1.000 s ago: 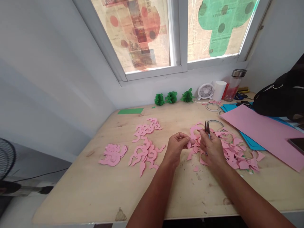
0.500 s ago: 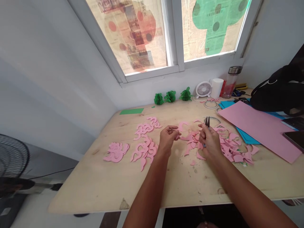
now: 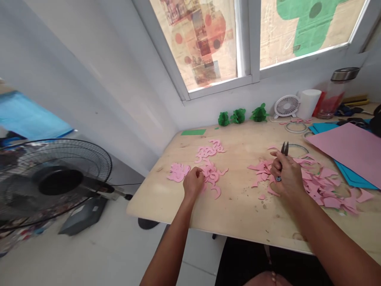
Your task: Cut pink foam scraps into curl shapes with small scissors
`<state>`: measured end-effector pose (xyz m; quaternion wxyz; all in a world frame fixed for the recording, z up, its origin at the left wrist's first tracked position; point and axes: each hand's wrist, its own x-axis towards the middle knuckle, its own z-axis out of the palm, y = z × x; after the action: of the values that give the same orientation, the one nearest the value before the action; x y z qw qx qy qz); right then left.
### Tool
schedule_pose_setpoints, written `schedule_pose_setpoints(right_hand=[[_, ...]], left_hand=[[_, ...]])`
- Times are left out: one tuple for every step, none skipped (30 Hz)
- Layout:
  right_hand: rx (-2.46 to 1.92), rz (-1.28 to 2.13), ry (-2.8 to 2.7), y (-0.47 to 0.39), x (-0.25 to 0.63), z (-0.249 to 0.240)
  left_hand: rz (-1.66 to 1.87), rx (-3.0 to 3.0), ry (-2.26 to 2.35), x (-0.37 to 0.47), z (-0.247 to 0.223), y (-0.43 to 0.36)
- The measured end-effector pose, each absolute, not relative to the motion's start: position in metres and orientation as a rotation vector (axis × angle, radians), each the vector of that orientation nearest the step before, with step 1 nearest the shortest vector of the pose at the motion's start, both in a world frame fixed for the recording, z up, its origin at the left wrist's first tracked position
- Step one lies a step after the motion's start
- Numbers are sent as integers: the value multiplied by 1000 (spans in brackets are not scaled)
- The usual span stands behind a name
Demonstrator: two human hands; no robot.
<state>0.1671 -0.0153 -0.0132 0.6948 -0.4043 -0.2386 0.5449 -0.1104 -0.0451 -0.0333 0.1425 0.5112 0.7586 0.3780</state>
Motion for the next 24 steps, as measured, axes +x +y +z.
schedule_pose_setpoints(right_hand=[[-903,1216,-547,-16,167,-13],[-906,1213,-558,-16,168,-13],[-907,1214,-572,-16,169,-13],[-912,1211,-578,-17,169,-13],[-922,1211,-583,-17,169,-14],[-926,1213,-589,-17,170,-14],[-926,1211,-591,-17,169,-14],[-921,1209,-593,-17,169,-14],[-911,1207,-593,-17,169,-14],[-899,1197,-586,-17,169,-14],[-889,1194,-584,-17,169,-12],[-882,1185,-574,-17,170,-10],[-871,1167,-559,-17,171,-8],[-857,1147,-548,-17,173,-4],[-838,1126,-540,-17,176,0],[-822,1109,-533,-18,178,5],[-804,1090,-528,-19,181,10],[-787,1082,-523,-20,184,16],[-766,1068,-522,-22,187,21],[-748,1048,-514,-24,189,26],[-734,1045,-510,-26,191,31],[-722,1049,-501,-29,192,35],[-713,1065,-500,-31,192,38],[-704,1069,-502,-34,193,41]], left_hand=[[1080,1503,2241,-113,-34,-49],[1074,1527,2275,-115,-36,-52],[1066,1564,2298,-114,-37,-55],[1052,1625,2315,-113,-39,-57],[1029,1714,2326,-110,-42,-60],[993,1831,2337,-106,-44,-63],[949,1960,2350,-101,-46,-65],[894,2090,2352,-95,-47,-68],[841,2190,2352,-88,-48,-70],[789,2270,2338,-79,-49,-72],[730,2351,2294,-70,-49,-74],[676,2417,2237,-60,-50,-76],[634,2463,2185,-50,-50,-77],[597,2493,2137,-39,-51,-78],[566,2510,2097,-27,-52,-78],[534,2520,2058,-16,-54,-77],[501,2530,2013,-4,-56,-75],[468,2539,1964,7,-59,-72],[441,2545,1914,18,-62,-69],[421,2549,1865,29,-66,-64],[411,2550,1822,39,-68,-60],[411,2544,1791,50,-71,-54],[414,2536,1760,60,-72,-49],[421,2528,1723,70,-73,-45]])
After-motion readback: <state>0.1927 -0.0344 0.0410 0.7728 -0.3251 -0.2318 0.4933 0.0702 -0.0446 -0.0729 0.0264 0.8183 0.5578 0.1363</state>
